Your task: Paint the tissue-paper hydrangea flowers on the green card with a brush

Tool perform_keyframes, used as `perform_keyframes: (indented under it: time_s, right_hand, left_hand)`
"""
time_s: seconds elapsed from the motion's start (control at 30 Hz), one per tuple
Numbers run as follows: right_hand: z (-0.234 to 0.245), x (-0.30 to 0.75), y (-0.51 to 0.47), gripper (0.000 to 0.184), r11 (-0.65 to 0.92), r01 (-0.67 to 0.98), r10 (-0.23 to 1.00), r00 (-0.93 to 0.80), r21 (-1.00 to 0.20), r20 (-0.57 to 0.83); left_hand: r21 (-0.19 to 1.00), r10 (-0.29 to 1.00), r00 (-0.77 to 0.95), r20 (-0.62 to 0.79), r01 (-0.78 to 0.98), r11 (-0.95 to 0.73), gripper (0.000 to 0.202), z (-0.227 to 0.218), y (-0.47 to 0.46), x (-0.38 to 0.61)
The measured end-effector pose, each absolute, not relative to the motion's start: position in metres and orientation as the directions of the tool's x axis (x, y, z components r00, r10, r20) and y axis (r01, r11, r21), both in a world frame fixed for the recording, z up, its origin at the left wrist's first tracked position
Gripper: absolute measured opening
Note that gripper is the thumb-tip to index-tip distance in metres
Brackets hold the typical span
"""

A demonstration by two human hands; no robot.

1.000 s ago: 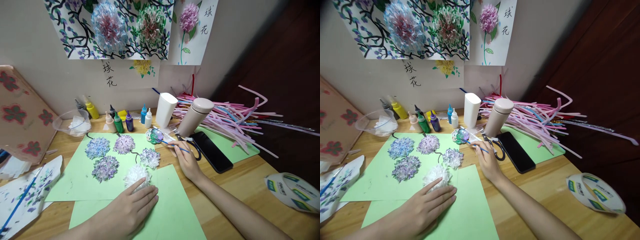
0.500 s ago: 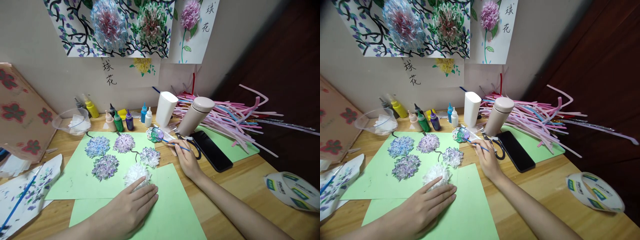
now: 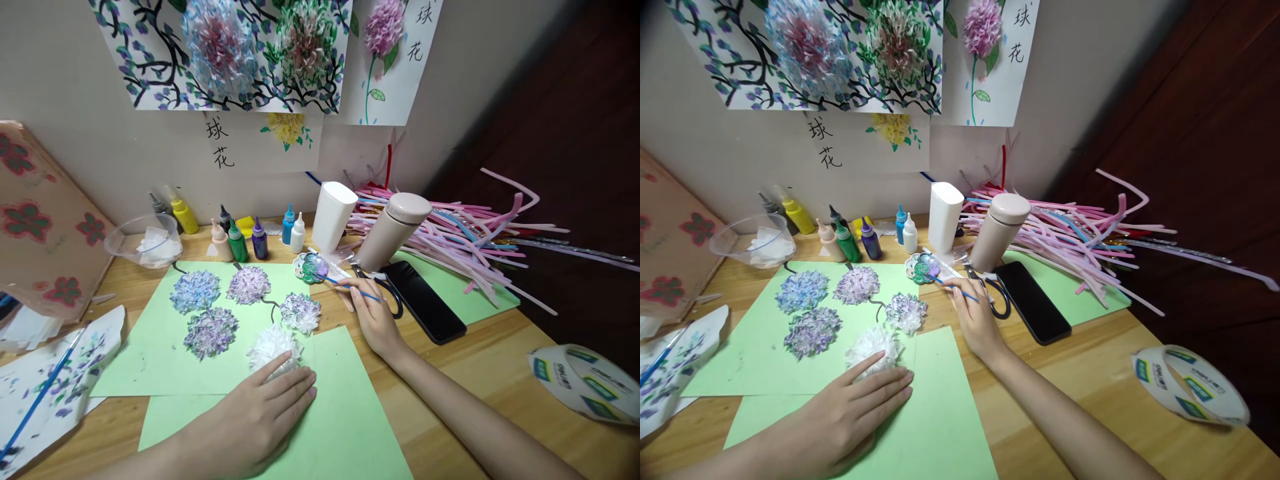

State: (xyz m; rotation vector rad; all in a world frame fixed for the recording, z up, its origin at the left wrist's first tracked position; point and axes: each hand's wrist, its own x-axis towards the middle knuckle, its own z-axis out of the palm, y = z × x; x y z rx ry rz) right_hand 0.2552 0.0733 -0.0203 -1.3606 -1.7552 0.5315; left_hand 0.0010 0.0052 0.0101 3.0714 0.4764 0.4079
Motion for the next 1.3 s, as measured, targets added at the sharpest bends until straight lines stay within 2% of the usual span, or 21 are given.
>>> perform_keyframes:
  time_s: [0.33,0.53,0.87,0.93,1.03,1.1,1.3]
  right_hand:
    - [-0.019,0.253,0.072,0.029,0.400,0.606,0.912,-0.189,-0.687,0.365]
    - [-0.020,0.255,0.072,0.029,0.391,0.577,0.905,-0.099,-0.717,0.414]
    - [-0.016,0.251,0.074,0.029,0.409,0.610,0.909,-0.206,-0.678,0.362]
    - [-0.018,0.252,0.074,0.029,0.403,0.602,0.911,-0.194,-0.689,0.363]
    - [-0.022,0.254,0.074,0.029,0.389,0.580,0.914,-0.148,-0.716,0.377]
    - [-0.024,0.255,0.074,0.028,0.387,0.569,0.915,-0.138,-0.725,0.380]
    - [-0.024,0.255,0.074,0.028,0.384,0.566,0.914,-0.121,-0.730,0.387]
  left_hand:
    - [0.061,0.305,0.919,0.248,0.299,-0.952,0.038,0.007,0.004,-0.001]
    - [0.057,0.304,0.920,0.249,0.299,-0.952,0.038,0.007,0.004,-0.001]
    - [0.079,0.317,0.909,0.269,0.307,-0.948,0.040,0.000,0.002,-0.002]
    - [0.055,0.314,0.897,0.311,0.313,-0.948,0.040,-0.010,0.002,-0.002]
    - [-0.045,0.263,0.880,0.396,0.305,-0.951,0.037,-0.022,0.004,-0.001]
    - [-0.090,0.249,0.880,0.405,0.309,-0.947,0.035,-0.022,0.005,0.000]
    - [-0.064,0.326,0.863,0.385,0.378,-0.924,0.030,-0.001,0.001,0.002]
